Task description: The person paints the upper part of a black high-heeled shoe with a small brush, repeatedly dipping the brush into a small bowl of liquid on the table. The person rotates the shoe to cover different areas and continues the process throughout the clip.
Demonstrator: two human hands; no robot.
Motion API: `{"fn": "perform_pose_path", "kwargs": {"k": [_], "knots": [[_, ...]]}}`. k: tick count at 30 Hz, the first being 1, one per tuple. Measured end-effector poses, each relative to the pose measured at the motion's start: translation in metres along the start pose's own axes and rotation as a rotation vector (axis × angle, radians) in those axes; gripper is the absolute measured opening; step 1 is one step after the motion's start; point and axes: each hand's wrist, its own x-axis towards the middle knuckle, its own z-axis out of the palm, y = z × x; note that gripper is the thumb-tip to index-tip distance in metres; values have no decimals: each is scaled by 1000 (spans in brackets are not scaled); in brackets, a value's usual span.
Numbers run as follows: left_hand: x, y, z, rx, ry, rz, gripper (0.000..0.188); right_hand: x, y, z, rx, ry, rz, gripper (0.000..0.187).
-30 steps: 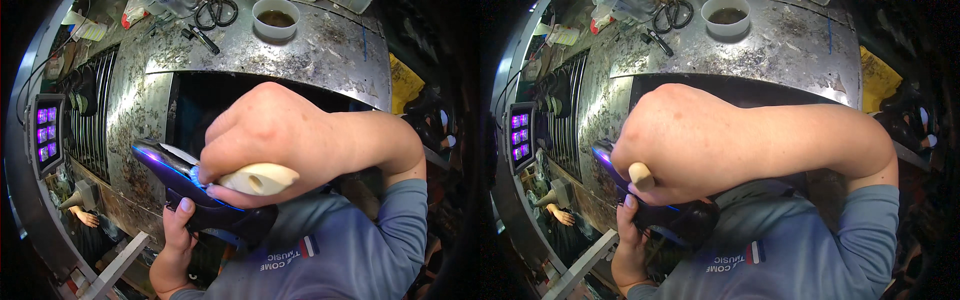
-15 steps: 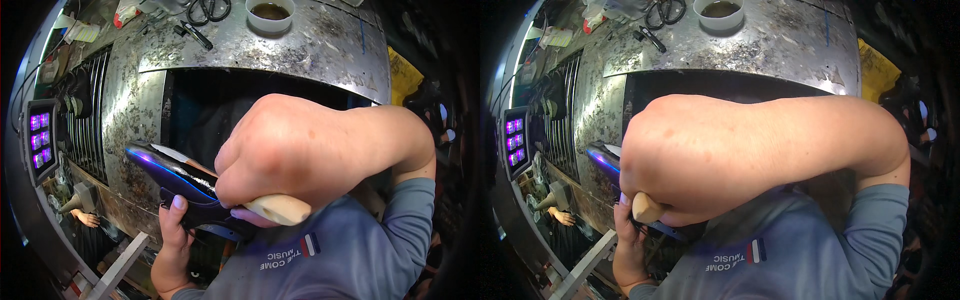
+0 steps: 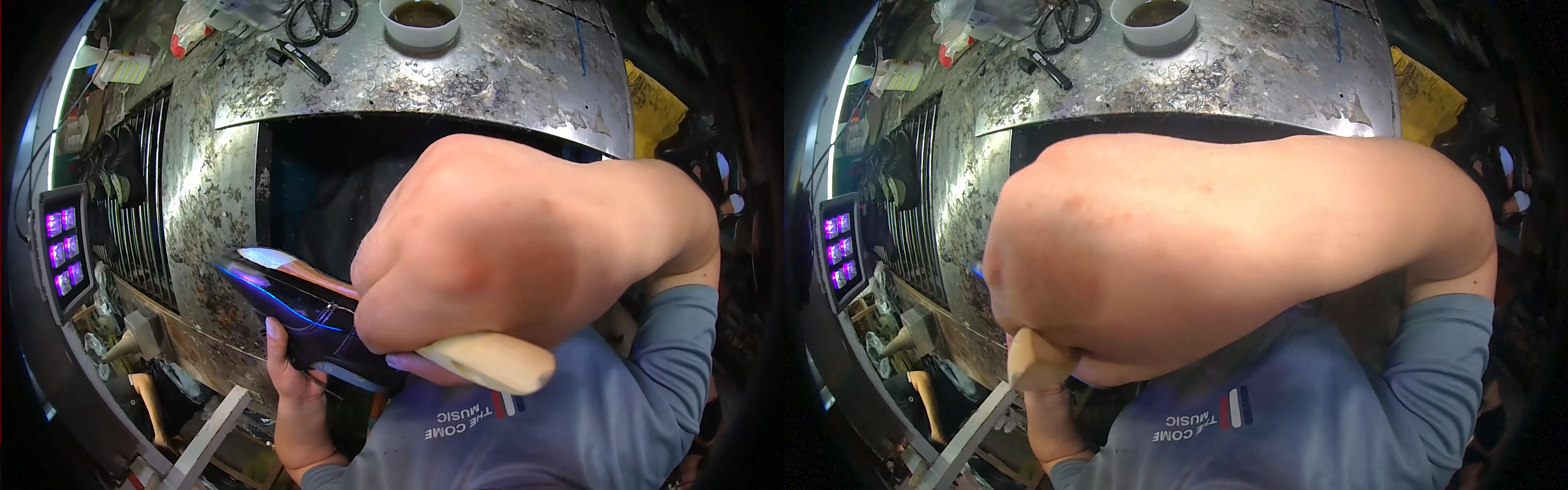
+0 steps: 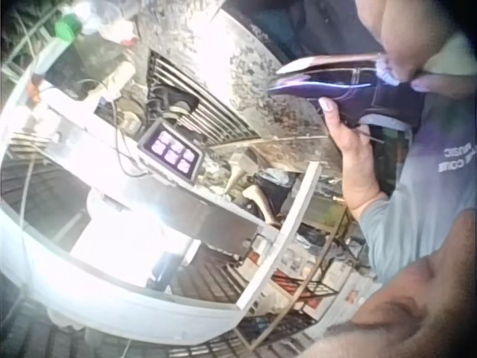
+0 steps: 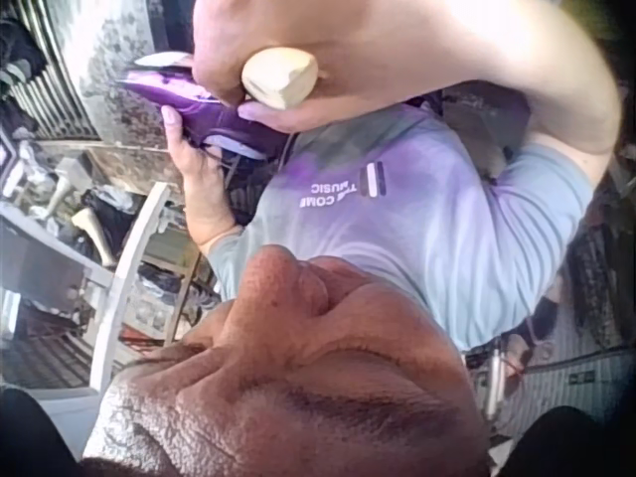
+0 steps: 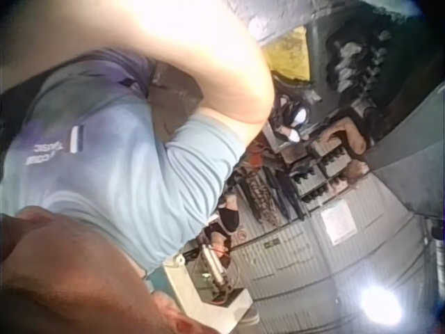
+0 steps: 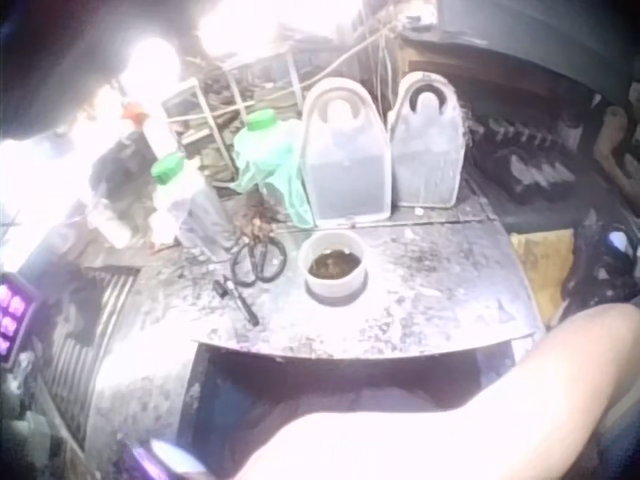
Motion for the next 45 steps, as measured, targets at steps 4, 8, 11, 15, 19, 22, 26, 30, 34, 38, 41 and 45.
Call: {"fn": "perform_pose_path", "kwargs": {"k": [4,8,11,15,19,22,26,30,34,38,41,45], "knots": [[5,-13,-7,-139,-36,-17,59,0,-3,-5,53,20,-8,25],[10,-27,-9,-237,-63,-33,64,0,1,2,34,112,-80,25],[10,-32,-6,-308,7,-36,69,2,-9,-7,-35,54,-42,25],[8,-33,-4,-367,11,-45,70,4,-18,-19,-115,8,-35,23],[7,-32,3,-355,-11,-54,71,2,-18,-20,-107,26,-61,22],[9,-31,11,-349,-37,-73,72,1,-22,-21,-109,32,-71,20],[12,-34,24,-354,-58,-101,73,-1,-26,-22,-114,57,-89,19],[16,-43,30,-408,-49,-158,77,-2,-29,-21,-117,107,-105,18],[21,-48,39,-404,-106,-193,74,-1,-31,-18,-110,145,-124,16],[23,-58,40,-478,-138,-219,72,-2,-30,-15,-94,177,-143,15],[22,-67,37,-556,-160,-244,71,0,-30,-12,-83,204,-158,15],[15,-84,26,-769,-238,-320,69,3,-26,-13,-94,259,-172,14]]}}
